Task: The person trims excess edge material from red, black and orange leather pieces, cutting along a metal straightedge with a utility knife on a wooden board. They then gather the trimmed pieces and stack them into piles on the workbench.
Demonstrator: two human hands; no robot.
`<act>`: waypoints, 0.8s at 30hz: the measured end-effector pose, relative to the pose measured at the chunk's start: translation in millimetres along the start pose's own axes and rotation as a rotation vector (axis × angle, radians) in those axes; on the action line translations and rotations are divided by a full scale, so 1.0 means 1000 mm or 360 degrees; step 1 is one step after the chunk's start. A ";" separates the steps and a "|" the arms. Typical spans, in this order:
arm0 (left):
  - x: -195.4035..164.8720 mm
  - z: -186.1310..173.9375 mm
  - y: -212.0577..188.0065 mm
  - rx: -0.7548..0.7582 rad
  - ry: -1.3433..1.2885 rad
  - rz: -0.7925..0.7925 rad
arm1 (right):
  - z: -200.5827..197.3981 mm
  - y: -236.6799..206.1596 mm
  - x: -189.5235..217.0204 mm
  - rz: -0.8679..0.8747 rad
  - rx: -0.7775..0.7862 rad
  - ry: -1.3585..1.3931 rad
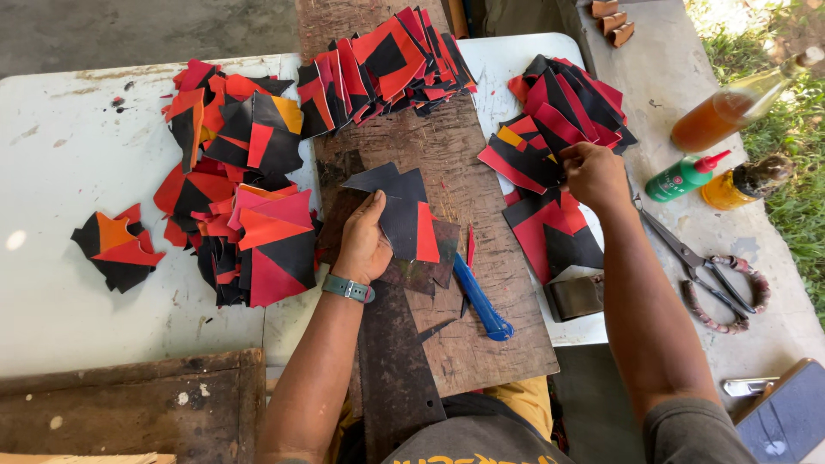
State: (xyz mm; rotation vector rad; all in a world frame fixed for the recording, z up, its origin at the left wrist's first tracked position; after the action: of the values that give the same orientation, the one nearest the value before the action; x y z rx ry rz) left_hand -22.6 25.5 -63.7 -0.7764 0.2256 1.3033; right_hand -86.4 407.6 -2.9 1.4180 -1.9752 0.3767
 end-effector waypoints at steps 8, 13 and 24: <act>0.006 0.006 0.002 0.0053 0.0017 -0.0005 | 0.022 -0.009 0.023 -0.0253 -0.0118 -0.0421; 0.006 0.003 0.002 0.0034 0.0029 0.0002 | 0.016 -0.006 0.036 -0.0705 -0.0450 -0.0326; 0.003 0.010 0.004 0.0011 -0.0018 0.0016 | -0.003 0.004 -0.005 0.0186 0.0001 0.0984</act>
State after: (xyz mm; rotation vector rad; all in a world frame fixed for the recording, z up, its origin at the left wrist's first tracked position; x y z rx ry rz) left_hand -28.2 34.0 -59.5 -0.7628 0.2247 1.3154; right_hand -88.6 414.2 -3.4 1.0212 -1.5438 0.7652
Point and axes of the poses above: each hand's wrist, its own y-axis towards the middle knuckle, its own z-axis out of the palm, x = y × z, the point moved 6 cm from there along y, towards the middle knuckle, and after that the axes turned 15 degrees about -x, right-handed, at the moved point
